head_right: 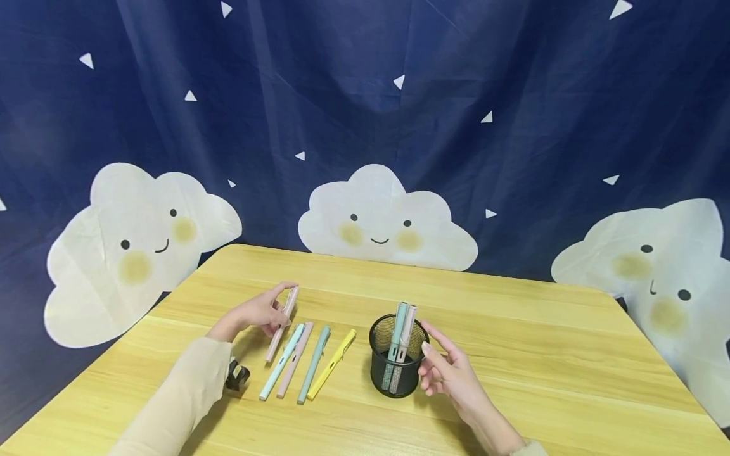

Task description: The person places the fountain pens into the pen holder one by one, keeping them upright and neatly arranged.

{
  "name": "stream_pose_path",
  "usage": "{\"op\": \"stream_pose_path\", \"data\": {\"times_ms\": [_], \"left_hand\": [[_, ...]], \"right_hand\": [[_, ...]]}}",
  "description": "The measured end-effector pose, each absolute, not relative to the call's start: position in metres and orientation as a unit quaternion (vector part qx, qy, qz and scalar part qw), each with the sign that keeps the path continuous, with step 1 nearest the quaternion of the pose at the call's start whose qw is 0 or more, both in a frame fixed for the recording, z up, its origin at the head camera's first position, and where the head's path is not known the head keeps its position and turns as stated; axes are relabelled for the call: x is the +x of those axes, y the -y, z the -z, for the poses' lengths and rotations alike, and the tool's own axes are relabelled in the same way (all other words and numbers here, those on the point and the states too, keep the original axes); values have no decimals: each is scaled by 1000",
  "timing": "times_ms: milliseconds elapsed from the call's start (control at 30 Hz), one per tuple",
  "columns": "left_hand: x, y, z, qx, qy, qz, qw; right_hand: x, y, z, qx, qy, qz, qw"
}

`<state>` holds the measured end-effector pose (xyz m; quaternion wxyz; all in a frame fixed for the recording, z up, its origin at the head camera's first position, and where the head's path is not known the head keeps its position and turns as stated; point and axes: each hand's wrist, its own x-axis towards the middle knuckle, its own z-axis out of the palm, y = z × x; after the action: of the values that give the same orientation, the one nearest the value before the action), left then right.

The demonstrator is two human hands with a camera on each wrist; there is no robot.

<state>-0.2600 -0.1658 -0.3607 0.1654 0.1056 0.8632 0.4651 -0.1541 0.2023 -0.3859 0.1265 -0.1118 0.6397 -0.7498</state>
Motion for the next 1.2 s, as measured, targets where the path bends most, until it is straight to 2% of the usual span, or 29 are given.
{"op": "stream_pose_path", "data": {"times_ms": [1200], "left_hand": [[-258, 131, 351, 167, -838, -503, 127]], "right_hand": [[-155, -202, 385, -103, -642, 749, 128]]}}
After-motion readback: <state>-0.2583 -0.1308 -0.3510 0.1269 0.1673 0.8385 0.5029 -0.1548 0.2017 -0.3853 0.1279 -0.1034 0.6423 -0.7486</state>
